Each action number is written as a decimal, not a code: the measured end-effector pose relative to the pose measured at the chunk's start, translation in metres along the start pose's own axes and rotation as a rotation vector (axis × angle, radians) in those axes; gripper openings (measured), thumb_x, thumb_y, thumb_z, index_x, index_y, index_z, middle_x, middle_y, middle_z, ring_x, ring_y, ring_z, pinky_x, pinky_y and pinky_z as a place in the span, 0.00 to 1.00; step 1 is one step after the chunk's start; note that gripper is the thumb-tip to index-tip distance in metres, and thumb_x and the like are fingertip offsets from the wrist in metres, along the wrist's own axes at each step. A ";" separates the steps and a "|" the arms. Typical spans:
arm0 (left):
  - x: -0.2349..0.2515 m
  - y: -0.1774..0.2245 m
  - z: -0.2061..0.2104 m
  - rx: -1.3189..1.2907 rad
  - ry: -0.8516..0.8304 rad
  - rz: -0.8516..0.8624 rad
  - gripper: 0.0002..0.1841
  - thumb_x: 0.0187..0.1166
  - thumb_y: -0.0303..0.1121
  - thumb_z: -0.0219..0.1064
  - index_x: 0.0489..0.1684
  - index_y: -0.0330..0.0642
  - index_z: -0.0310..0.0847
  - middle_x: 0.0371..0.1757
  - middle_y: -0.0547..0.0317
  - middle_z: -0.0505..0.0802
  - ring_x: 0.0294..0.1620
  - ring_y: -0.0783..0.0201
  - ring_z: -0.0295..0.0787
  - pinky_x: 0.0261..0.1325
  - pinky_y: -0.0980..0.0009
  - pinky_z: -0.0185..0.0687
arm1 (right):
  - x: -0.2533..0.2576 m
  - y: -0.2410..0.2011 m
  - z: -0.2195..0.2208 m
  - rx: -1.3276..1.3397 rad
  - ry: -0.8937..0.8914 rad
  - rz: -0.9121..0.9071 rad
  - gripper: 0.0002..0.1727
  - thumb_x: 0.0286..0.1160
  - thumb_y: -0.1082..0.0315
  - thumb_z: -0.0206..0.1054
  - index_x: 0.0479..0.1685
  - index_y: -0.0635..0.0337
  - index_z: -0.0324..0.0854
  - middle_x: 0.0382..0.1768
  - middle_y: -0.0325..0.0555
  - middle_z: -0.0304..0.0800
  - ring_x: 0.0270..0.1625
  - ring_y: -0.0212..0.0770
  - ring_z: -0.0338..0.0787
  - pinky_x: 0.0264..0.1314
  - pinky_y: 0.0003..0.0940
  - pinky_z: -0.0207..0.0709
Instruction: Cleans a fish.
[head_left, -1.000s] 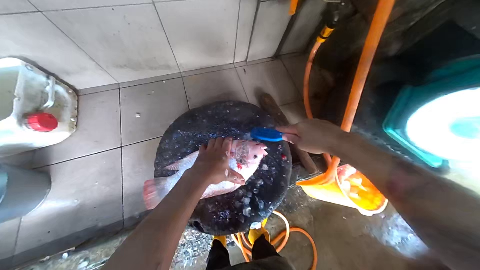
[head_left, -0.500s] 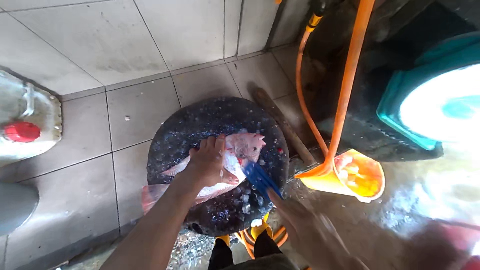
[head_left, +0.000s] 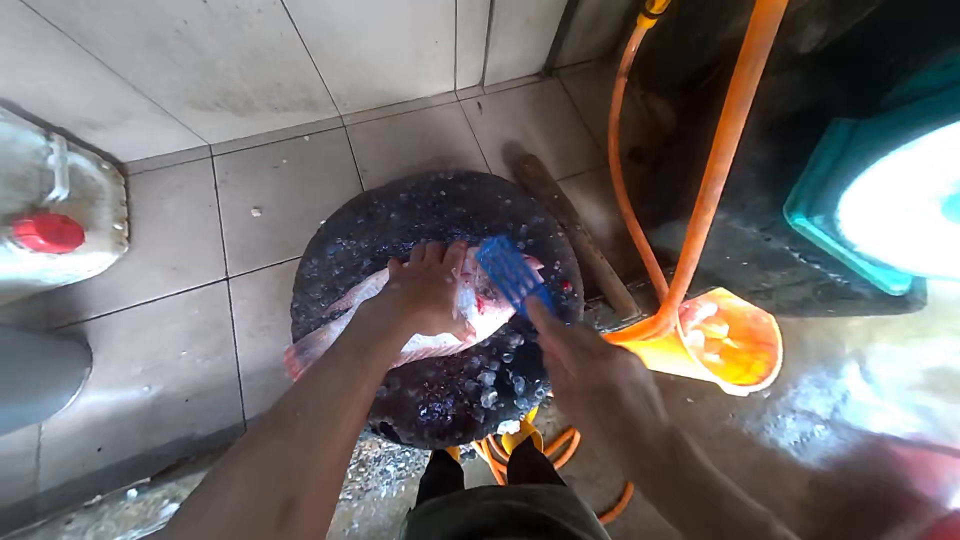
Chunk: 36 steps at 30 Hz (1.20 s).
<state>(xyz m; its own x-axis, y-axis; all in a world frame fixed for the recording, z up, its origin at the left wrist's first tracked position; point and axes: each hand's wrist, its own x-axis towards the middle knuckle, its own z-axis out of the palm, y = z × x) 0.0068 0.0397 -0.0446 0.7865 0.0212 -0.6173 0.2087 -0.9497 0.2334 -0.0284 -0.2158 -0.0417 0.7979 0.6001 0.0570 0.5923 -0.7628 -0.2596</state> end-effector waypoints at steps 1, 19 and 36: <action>0.000 0.000 0.001 0.000 0.011 0.005 0.70 0.47 0.62 0.89 0.96 0.54 0.43 0.86 0.40 0.68 0.88 0.35 0.58 0.75 0.28 0.64 | -0.014 -0.001 0.007 -0.007 -0.062 0.016 0.29 0.79 0.65 0.59 0.82 0.40 0.78 0.31 0.54 0.90 0.19 0.52 0.88 0.17 0.51 0.81; 0.012 0.015 -0.018 0.068 -0.101 -0.053 0.68 0.54 0.56 0.88 0.97 0.51 0.40 0.88 0.42 0.65 0.89 0.37 0.56 0.78 0.32 0.63 | 0.129 0.054 -0.059 -0.146 -0.553 -0.011 0.26 0.92 0.54 0.52 0.88 0.27 0.67 0.42 0.55 0.94 0.45 0.63 0.93 0.43 0.64 0.83; 0.022 -0.012 -0.009 -0.617 0.077 0.049 0.28 0.81 0.54 0.68 0.76 0.51 0.81 0.73 0.49 0.86 0.78 0.50 0.78 0.82 0.47 0.70 | 0.072 0.109 -0.041 -0.005 -0.041 -0.300 0.24 0.88 0.53 0.54 0.78 0.39 0.81 0.29 0.46 0.91 0.25 0.49 0.91 0.23 0.51 0.84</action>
<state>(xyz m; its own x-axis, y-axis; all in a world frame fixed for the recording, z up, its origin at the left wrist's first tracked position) 0.0269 0.0546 -0.0542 0.8385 0.0260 -0.5443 0.4504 -0.5952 0.6655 0.0984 -0.2653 -0.0264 0.5821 0.8080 0.0915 0.8014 -0.5510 -0.2327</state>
